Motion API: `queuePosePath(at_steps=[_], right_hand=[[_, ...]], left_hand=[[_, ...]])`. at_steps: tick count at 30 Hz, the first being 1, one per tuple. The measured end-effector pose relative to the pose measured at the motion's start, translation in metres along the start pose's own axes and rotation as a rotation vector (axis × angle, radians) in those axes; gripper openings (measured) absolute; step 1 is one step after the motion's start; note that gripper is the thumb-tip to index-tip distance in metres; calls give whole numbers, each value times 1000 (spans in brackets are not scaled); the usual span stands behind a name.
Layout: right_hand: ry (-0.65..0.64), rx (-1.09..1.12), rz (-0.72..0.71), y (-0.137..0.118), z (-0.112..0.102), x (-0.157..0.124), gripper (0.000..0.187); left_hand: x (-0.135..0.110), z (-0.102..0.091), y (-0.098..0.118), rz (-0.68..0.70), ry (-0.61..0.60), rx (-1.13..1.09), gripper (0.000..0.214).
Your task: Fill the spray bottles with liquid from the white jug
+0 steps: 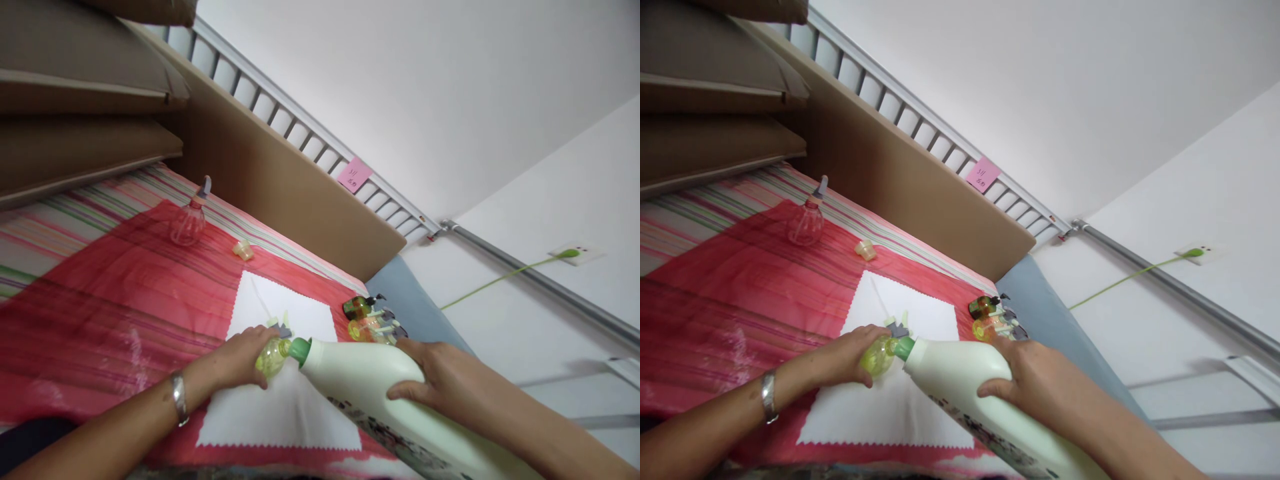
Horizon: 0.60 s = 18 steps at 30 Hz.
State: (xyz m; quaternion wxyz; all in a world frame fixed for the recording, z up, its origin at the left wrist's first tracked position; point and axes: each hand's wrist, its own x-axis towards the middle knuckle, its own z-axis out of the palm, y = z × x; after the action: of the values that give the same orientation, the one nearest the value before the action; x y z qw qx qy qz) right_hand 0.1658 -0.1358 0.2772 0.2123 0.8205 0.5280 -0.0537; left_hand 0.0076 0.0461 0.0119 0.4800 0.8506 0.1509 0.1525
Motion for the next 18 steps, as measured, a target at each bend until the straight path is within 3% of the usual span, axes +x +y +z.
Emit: queuePosePath(at_steps=[9, 18], right_hand=[[21, 55, 43, -1, 5, -2, 36], [125, 421, 106, 13, 56, -10, 32]], left_hand=[[-2, -4, 5, -25, -1, -6, 93], [-1, -6, -2, -28, 27, -93, 85]])
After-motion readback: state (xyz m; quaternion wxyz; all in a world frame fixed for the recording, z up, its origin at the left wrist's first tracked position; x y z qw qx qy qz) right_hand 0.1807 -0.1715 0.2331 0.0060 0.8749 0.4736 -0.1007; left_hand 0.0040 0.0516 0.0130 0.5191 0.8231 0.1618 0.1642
